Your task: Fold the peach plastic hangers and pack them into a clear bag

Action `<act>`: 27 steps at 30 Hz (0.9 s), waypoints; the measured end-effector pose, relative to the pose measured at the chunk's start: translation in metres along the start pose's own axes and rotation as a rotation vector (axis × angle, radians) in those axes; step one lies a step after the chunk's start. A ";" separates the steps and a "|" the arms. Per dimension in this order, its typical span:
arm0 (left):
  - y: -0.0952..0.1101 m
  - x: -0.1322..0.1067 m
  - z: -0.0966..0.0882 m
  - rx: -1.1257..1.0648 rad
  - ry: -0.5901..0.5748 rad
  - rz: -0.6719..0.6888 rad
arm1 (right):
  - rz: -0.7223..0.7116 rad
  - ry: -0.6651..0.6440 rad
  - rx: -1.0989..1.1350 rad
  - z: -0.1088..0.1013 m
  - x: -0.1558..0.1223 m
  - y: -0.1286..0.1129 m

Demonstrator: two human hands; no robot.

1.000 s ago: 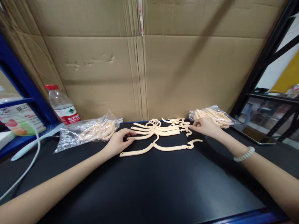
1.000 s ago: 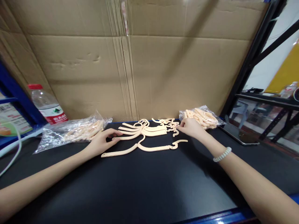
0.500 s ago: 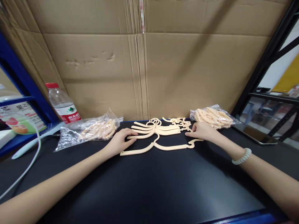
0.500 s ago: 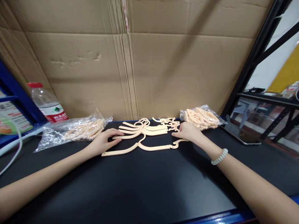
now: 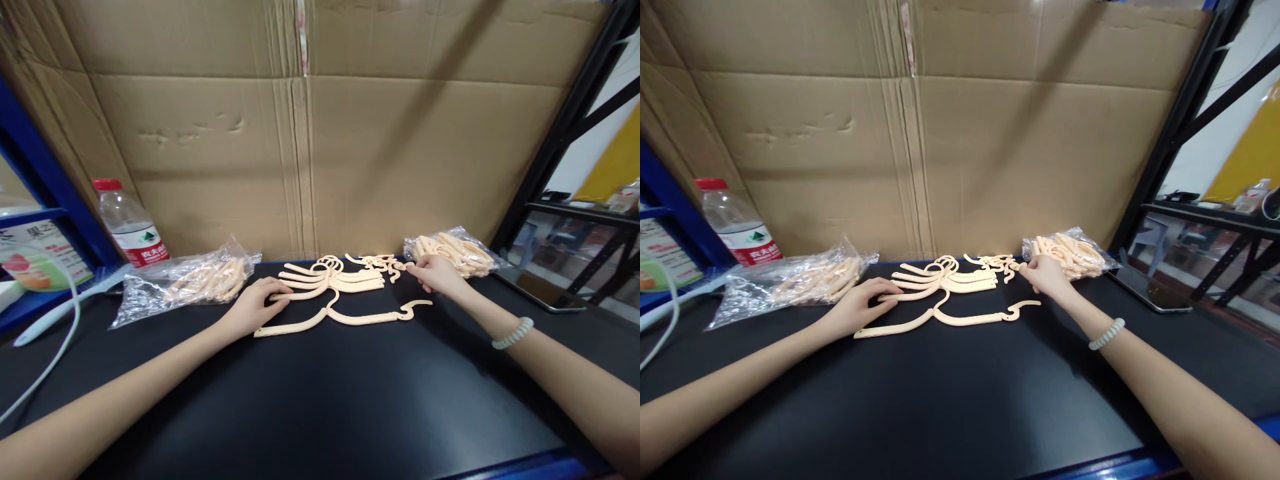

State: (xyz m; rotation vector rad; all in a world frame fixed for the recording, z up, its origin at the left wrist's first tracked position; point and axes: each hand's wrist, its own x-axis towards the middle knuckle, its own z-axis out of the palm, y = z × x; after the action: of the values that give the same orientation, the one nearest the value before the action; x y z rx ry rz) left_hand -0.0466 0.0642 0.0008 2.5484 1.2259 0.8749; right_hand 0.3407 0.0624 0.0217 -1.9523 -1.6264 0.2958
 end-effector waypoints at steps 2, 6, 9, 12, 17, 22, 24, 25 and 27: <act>0.000 0.000 0.000 -0.001 -0.001 0.000 | -0.037 0.088 0.035 -0.001 -0.002 -0.002; 0.000 0.000 -0.001 -0.005 0.000 0.000 | -0.096 0.239 0.089 -0.007 -0.006 -0.007; 0.000 0.000 -0.001 -0.005 0.002 -0.002 | -0.129 0.329 0.187 -0.013 -0.007 -0.009; 0.001 0.000 -0.001 -0.001 0.005 -0.005 | -0.110 0.336 0.443 -0.018 -0.007 -0.012; 0.002 0.000 -0.001 -0.004 0.013 -0.005 | 0.057 0.099 0.856 -0.021 -0.009 -0.019; 0.003 0.000 -0.002 -0.014 0.020 -0.006 | 0.173 -0.136 0.918 -0.014 -0.010 -0.018; 0.003 0.000 -0.002 -0.016 0.023 -0.007 | 0.186 -0.163 0.900 -0.012 -0.010 -0.017; 0.004 0.000 -0.002 -0.016 0.024 -0.009 | 0.191 -0.175 0.894 -0.012 -0.010 -0.016; 0.004 0.000 -0.002 -0.018 0.026 -0.013 | 0.193 -0.191 0.891 -0.012 -0.010 -0.017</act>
State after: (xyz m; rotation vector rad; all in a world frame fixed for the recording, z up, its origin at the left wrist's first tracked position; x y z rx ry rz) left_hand -0.0451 0.0617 0.0043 2.5204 1.2351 0.9143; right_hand 0.3301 0.0508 0.0385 -1.3904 -1.0983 1.0975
